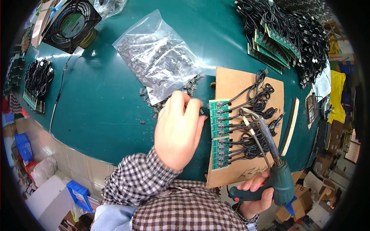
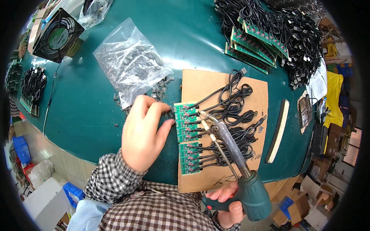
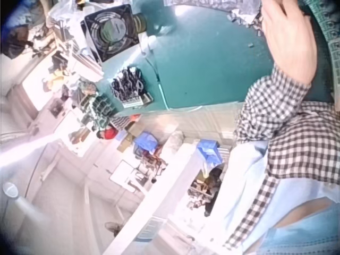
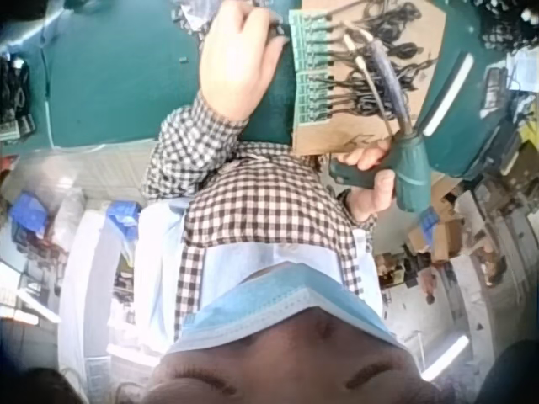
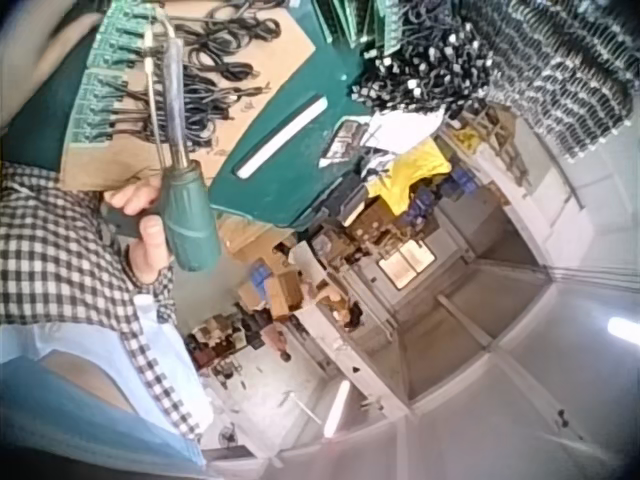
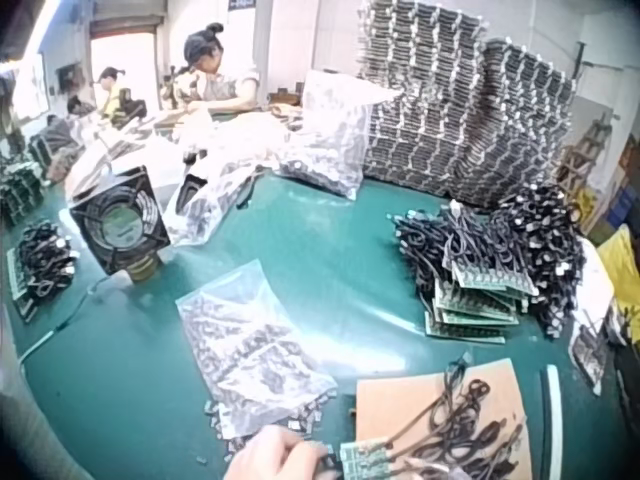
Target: The person attaches electronic components onto circuit boards and solders them using a soldering tool. The person then stacks the completed circuit boards, sets a new board on the workspace, and solders components onto it.
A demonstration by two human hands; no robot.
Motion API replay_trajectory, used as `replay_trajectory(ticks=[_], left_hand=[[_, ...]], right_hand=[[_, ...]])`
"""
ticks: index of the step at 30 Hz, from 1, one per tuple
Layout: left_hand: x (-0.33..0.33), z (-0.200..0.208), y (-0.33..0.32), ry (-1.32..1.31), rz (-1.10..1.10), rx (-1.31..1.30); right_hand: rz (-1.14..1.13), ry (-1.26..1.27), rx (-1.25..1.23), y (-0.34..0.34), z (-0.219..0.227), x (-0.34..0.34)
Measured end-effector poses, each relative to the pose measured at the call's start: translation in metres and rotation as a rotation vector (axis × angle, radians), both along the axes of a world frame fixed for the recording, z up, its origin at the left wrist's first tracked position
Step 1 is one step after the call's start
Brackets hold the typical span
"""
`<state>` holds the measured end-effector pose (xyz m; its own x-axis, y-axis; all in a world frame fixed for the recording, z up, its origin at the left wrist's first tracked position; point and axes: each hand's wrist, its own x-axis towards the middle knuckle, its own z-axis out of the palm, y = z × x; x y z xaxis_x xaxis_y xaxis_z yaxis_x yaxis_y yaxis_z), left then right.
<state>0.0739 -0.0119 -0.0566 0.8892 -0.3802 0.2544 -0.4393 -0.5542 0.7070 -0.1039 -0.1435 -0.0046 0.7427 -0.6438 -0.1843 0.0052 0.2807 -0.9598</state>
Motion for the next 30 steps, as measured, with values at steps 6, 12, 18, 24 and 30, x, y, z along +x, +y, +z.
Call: replay_trajectory(ticks=[6, 12, 18, 24, 30], left_hand=[[-0.001, -0.01, -0.002, -0.008, -0.02, 0.014], [-0.009, 0.014, 0.006, 0.373, 0.145, -0.42], [-0.029, 0.057, 0.007, 1.251, -0.013, -0.968], [-0.042, 0.062, -0.001, 1.276, -0.08, -1.015], [-0.048, 0.058, -0.002, 1.159, -0.088, -1.001]], right_hand=[[-0.006, -0.008, -0.001, -0.004, -0.002, 0.002], [0.018, -0.041, 0.02, -0.011, 0.001, 0.003], [0.441, 0.068, -0.399, -0.014, 0.022, 0.065], [0.397, 0.089, -0.542, -0.007, 0.013, 0.075], [0.392, 0.159, -0.407, 0.001, 0.026, 0.076]])
